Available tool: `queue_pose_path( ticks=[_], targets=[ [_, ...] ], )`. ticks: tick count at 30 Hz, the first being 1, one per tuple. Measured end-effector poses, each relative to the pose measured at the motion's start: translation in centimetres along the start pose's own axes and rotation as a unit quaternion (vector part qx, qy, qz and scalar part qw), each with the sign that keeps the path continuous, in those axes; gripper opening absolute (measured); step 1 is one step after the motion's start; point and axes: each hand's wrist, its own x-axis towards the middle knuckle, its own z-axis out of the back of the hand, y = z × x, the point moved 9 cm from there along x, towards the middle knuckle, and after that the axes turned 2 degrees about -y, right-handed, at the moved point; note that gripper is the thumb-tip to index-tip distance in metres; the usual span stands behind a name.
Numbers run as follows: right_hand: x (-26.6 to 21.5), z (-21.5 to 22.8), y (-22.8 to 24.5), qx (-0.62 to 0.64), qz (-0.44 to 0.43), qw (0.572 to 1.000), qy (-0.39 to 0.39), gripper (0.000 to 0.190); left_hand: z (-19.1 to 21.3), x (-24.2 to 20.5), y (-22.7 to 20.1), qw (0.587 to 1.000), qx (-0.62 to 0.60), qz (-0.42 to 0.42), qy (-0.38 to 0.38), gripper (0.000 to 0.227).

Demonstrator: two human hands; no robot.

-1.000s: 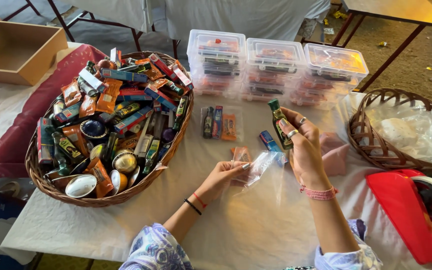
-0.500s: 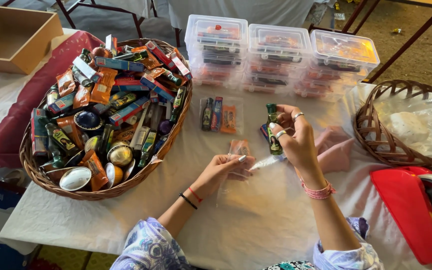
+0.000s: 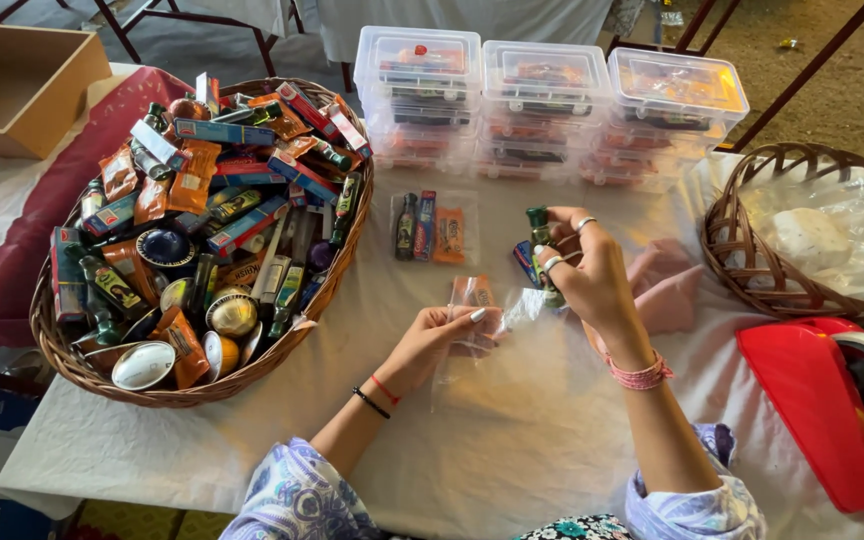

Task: Organizing small travel-sized toiletries and supplies into plastic containers and bags.

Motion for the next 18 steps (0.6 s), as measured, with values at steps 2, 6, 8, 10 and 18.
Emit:
queue_pose_path(
  ticks=[2, 6, 8, 10, 18],
  targets=[
    [0.1, -0.8, -1.4, 0.024, -0.007, 1.000, 0.019, 0.038, -0.6, -0.3, -0.7, 1.000, -0.006, 0.003, 0.010, 0.048],
    [-0.1, -2.3, -2.0, 0.105, 0.022, 0.992, 0.061, 0.045, -1.3, -0.7, -1.5, 0.998, -0.008, -0.006, 0.061, 0.053],
    [-0.4, -2.9, -1.1, 0.132, -0.008, 0.988, 0.077, 0.052, -1.8, -0.8, -1.9, 0.998, 0.001, -0.009, 0.063, 0.053],
    [-0.5, -3.6, -1.0, 0.158, -0.037, 0.982, 0.093, 0.060, -1.9, -1.0, -2.1, 0.998, 0.011, -0.013, 0.067, 0.054],
    [-1.3, -6.2, -2.1, 0.171, -0.035, 0.972, 0.156, 0.041, -2.8, -1.5, -2.9, 0.997, 0.039, 0.009, 0.064, 0.051]
  ],
)
